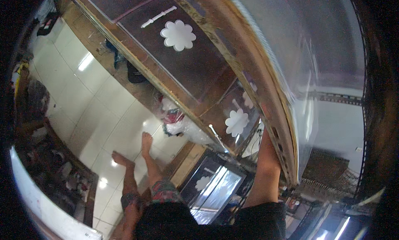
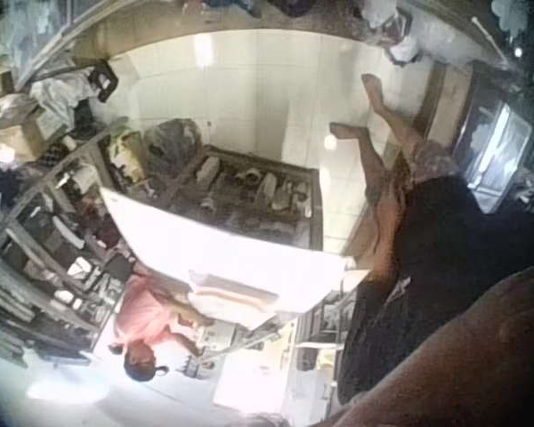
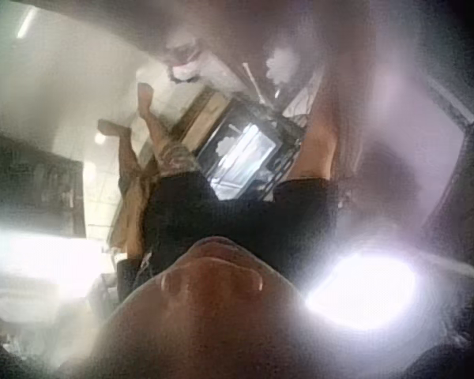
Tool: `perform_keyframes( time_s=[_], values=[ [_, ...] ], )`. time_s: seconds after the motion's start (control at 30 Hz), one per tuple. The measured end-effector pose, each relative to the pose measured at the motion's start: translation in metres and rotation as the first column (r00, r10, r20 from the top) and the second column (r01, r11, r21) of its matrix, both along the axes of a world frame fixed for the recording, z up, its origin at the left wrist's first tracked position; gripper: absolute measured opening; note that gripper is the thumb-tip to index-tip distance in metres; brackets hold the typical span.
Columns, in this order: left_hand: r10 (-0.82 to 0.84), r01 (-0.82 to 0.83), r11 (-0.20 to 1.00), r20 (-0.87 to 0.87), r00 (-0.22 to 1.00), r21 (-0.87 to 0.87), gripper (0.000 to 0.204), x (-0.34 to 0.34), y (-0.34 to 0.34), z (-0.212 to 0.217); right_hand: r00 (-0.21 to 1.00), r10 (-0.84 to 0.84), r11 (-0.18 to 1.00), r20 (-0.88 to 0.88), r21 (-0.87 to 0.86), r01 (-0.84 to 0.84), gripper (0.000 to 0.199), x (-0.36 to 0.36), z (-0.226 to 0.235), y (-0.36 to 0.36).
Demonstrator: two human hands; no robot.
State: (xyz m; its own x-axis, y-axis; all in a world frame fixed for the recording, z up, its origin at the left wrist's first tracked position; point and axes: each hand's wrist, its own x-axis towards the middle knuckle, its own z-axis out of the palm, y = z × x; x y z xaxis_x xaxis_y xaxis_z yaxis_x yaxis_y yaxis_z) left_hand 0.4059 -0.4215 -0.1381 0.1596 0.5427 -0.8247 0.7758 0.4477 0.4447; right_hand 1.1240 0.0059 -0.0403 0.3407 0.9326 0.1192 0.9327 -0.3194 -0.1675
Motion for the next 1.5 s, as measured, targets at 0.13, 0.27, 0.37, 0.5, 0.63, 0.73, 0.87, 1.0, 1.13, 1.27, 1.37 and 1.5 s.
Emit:
perform_keyframes(
  time_s=[0.13, 0.27, 0.37, 0.5, 0.63, 0.73, 0.87, 1.0, 1.13, 1.27, 1.37, 1.5],
  values=[
    [0.112, -0.115, 0.990, 0.030, 0.993, 0.078, 0.036, 0.004, -0.013, -0.013, 0.975, -0.193, 0.980, 0.113, -0.030, 0.198, 0.014, -0.003, 0.001, 0.053],
    [0.102, -0.102, 0.994, -0.014, 0.995, -0.026, 0.037, 0.013, -0.011, -0.018, 0.952, 0.022, 0.998, 0.305, 0.047, -0.038, 0.013, 0.003, 0.004, 0.087],
    [0.172, -0.171, 0.978, 0.002, 0.985, -0.123, 0.039, 0.020, 0.022, 0.001, 0.953, 0.058, 0.997, 0.298, 0.032, -0.070, 0.010, 0.011, 0.001, 0.106],
    [0.233, -0.225, 0.960, 0.032, 0.972, -0.165, 0.042, 0.021, 0.035, 0.008, 0.958, 0.027, 1.000, 0.285, -0.001, -0.028, 0.008, 0.020, 0.002, 0.118],
    [0.162, -0.156, 0.966, 0.012, 0.987, -0.205, 0.040, 0.022, 0.030, -0.003, 0.940, -0.025, 0.999, 0.339, -0.016, 0.033, 0.008, 0.029, 0.003, 0.125],
    [0.129, -0.127, 0.964, -0.004, 0.992, -0.232, 0.039, 0.025, 0.031, -0.005, 0.932, -0.047, 0.998, 0.358, -0.031, 0.063, 0.008, 0.031, 0.001, 0.132],
    [0.159, -0.161, 0.976, -0.029, 0.987, -0.144, 0.038, 0.028, 0.018, -0.008, 0.917, 0.007, 1.000, 0.398, 0.023, -0.017, 0.015, 0.030, -0.010, 0.138],
    [0.174, -0.177, 0.978, -0.041, 0.984, -0.110, 0.037, 0.030, 0.005, -0.017, 0.902, 0.004, 0.999, 0.431, -0.032, 0.011, 0.015, 0.044, -0.013, 0.141],
    [0.170, -0.174, 0.977, -0.043, 0.984, -0.122, 0.036, 0.035, 0.009, -0.016, 0.888, -0.027, 0.990, 0.459, -0.110, 0.087, 0.017, 0.043, -0.016, 0.147],
    [0.157, -0.162, 0.979, -0.052, 0.986, -0.121, 0.034, 0.037, 0.007, -0.017, 0.847, -0.002, 0.985, 0.532, -0.147, 0.095, 0.019, 0.027, -0.019, 0.147],
    [0.142, -0.145, 0.986, -0.044, 0.989, -0.079, 0.034, 0.035, -0.003, -0.024, 0.818, -0.017, 0.969, 0.574, -0.192, 0.155, 0.021, 0.020, -0.016, 0.146],
    [0.158, -0.159, 0.982, -0.020, 0.987, -0.106, 0.034, 0.034, 0.002, -0.018, 0.780, 0.000, 0.990, 0.626, -0.109, 0.088, 0.020, 0.017, -0.019, 0.137]
  ],
)
